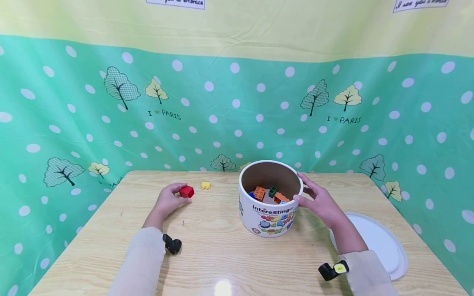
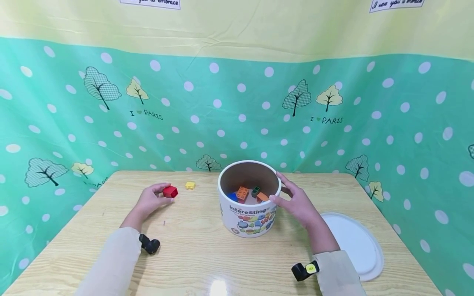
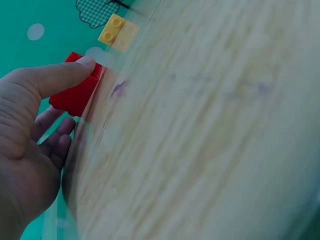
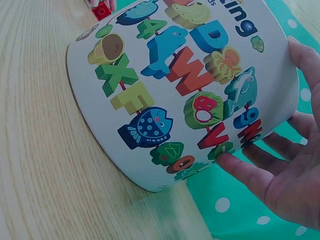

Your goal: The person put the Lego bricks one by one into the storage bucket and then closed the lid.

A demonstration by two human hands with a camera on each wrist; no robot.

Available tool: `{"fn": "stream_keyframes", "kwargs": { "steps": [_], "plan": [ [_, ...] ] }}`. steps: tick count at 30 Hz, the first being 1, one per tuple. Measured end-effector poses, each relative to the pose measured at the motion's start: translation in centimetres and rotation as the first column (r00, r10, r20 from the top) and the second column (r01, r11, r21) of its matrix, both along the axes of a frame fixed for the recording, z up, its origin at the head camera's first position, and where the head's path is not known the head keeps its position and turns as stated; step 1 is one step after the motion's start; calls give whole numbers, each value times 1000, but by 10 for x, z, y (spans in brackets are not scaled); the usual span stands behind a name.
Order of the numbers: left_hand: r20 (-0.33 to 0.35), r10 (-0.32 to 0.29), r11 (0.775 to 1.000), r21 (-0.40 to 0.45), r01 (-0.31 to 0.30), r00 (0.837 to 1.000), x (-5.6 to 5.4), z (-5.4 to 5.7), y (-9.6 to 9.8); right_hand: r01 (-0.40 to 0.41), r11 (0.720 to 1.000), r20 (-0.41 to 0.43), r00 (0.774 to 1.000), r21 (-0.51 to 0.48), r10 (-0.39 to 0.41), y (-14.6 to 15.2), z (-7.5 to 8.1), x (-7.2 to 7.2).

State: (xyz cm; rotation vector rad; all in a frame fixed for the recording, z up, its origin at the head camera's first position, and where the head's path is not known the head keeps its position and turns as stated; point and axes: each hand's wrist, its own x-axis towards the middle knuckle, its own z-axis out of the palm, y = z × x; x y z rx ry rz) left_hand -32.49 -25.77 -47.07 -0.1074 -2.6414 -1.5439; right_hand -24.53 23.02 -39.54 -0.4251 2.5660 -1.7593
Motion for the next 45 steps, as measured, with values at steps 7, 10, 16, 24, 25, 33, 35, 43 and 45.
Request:
{"fn": "stream_keyframes", "kwargs": {
  "steps": [7, 10, 16, 24, 25, 33, 35, 43, 45],
  "plan": [
    [-20, 18, 998, -68, -19, 1000, 0, 2, 5, -3, 1000, -11, 1000, 8, 3, 0, 2, 1],
    [-12, 31, 997, -65, -32, 999, 0, 4, 5, -3, 1000, -11, 1000, 11, 3, 0, 2, 1],
    [13, 44, 998, -34, -43, 999, 3, 6, 5, 3, 1000, -3, 1000, 5, -3, 0, 2, 1],
    [42, 22, 999, 33, -24, 999, 8, 9, 11, 12, 1000, -1, 1000, 10, -12, 0, -1, 1],
    [42, 19, 999, 38, -21, 999, 8, 10, 12, 14, 1000, 0, 1000, 14, -14, 0, -1, 1],
    [18, -8, 999, 51, 7, 1000, 15, 20, 19, 19, 1000, -3, 1000, 16, -19, -1, -1, 1],
    [11, -12, 999, 48, 12, 1000, 17, 23, 21, 20, 1000, -4, 1000, 20, -20, -1, -1, 1],
    [-54, -72, 997, 34, 74, 996, 20, 41, 33, 12, 1000, -10, 1000, 15, -12, 0, 1, 1],
    [-83, -97, 995, 32, 100, 992, 21, 46, 37, 6, 1000, -14, 1000, 9, -6, 0, 0, 1]
  ]
}}
